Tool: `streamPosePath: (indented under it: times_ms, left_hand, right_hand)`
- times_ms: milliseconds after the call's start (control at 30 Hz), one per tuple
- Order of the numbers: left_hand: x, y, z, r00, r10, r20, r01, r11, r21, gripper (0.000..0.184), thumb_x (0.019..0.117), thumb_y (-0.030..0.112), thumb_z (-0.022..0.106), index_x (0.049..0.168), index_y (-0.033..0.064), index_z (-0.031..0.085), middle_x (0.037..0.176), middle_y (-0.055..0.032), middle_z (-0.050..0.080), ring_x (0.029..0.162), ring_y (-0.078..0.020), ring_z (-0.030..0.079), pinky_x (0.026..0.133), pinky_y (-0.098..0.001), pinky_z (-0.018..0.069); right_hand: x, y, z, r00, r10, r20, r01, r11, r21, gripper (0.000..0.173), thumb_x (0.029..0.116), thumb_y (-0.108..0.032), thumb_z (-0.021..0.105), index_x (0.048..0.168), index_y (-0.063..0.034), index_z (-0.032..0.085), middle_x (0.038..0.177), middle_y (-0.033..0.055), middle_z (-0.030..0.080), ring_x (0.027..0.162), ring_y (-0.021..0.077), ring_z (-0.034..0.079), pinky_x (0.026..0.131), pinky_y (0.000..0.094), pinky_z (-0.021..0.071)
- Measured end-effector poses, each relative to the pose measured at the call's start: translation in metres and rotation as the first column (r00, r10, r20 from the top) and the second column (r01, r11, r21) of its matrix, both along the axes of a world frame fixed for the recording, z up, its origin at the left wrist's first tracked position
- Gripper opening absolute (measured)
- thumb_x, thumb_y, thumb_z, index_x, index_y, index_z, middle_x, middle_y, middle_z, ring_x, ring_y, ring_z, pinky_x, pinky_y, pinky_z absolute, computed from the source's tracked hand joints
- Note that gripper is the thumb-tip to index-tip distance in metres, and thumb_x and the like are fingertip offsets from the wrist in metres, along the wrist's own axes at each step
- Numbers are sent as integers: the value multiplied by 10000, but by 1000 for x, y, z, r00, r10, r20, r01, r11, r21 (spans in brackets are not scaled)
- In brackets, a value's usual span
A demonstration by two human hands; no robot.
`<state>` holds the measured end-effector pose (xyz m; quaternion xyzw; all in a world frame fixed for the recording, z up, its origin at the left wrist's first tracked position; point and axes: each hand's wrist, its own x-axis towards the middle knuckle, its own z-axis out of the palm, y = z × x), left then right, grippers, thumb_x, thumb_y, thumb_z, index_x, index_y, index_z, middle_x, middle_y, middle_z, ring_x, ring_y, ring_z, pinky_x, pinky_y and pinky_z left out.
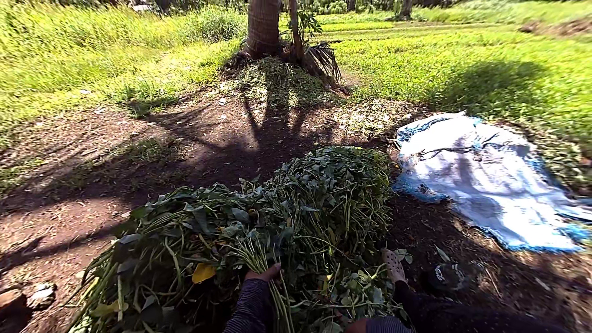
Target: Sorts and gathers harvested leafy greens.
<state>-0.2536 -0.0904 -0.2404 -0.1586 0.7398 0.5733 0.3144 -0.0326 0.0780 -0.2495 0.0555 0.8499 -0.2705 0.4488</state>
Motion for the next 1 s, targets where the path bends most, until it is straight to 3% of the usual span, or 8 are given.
streamPosePath:
  times_ms: [100, 200, 433, 600, 700, 800, 900, 1000]
  left_hand:
    - [6, 1, 1, 997, -54, 55, 51, 998, 42, 493, 911, 139, 795, 1269, -74, 530, 884, -160, 722, 658, -212, 698, 604, -349, 596]
    - [16, 5, 6, 991, -128, 43, 129, 991, -33, 528, 888, 170, 825, 1250, -89, 542, 902, -167, 693, 703, -214, 689, 674, -368, 597]
    - [25, 5, 9, 967, -254, 11, 245, 918, -311, 683, 819, 281, 892, 1292, -93, 572, 1188, -238, 673, 1102, -300, 663, 1003, -458, 505]
    - [22, 4, 2, 999, -40, -2, 40, 996, -79, 544, 857, 144, 849, 1237, -95, 540, 874, -174, 703, 694, -215, 704, 688, -368, 606]
    - [17, 3, 8, 994, -113, -5, 111, 985, -129, 630, 841, 147, 866, 1316, -86, 525, 1025, -197, 701, 857, -239, 704, 832, -406, 579]
    - [21, 6, 5, 981, -192, -9, 190, 974, -128, 641, 817, 125, 882, 1300, -82, 514, 955, -179, 706, 754, -231, 709, 727, -395, 605]
    - [22, 8, 4, 965, -260, -6, 257, 955, -146, 661, 806, 142, 892, 1311, -73, 523, 1001, -178, 709, 800, -231, 712, 778, -401, 600]
    - [24, 11, 7, 957, -290, -9, 285, 945, -162, 680, 806, 161, 896, 1324, -73, 522, 1049, -186, 703, 876, -233, 711, 829, -402, 591]
  right_hand:
    - [-40, 19, 41, 931, -320, -177, 310, 947, -81, 715, 925, -515, 721, 1376, 23, 588, 1372, 269, 588, 1293, 414, 565, 1111, 596, 425]
    - [-93, -6, 40, 589, -802, -97, 682, 559, -472, 562, 1072, -462, 504, 1404, -14, 568, 1320, 221, 643, 1188, 348, 645, 1044, 528, 488]
    - [-134, -48, -1, 459, -889, -5, 737, 384, -557, 477, 1115, -336, 435, 1367, 41, 584, 1335, 251, 628, 1272, 347, 594, 1123, 515, 423]
    - [-96, -52, -15, 608, -791, -67, 709, 579, -403, 446, 1102, -327, 458, 1256, 53, 635, 1183, 261, 684, 1119, 377, 674, 1024, 546, 500]
    - [-82, -42, -14, 732, -663, -159, 604, 739, -298, 392, 1029, -236, 595, 1325, 17, 629, 1318, 248, 635, 1229, 366, 622, 1090, 528, 458]
    - [-84, -27, 9, 599, -649, -470, 634, 742, -217, 435, 921, -124, 657, 1342, -16, 631, 1391, 221, 572, 1186, 328, 639, 1025, 450, 533]
    - [-98, -21, -1, 255, -472, -844, 473, 822, -317, 309, 887, -81, 676, 1187, -45, 745, 1135, 209, 687, 884, 278, 719, 777, 416, 625]
    - [-115, -11, -6, 428, -415, -803, 416, 879, -233, 286, 965, -168, 640, 1214, -76, 748, 1194, 213, 674, 1034, 324, 701, 894, 474, 595]
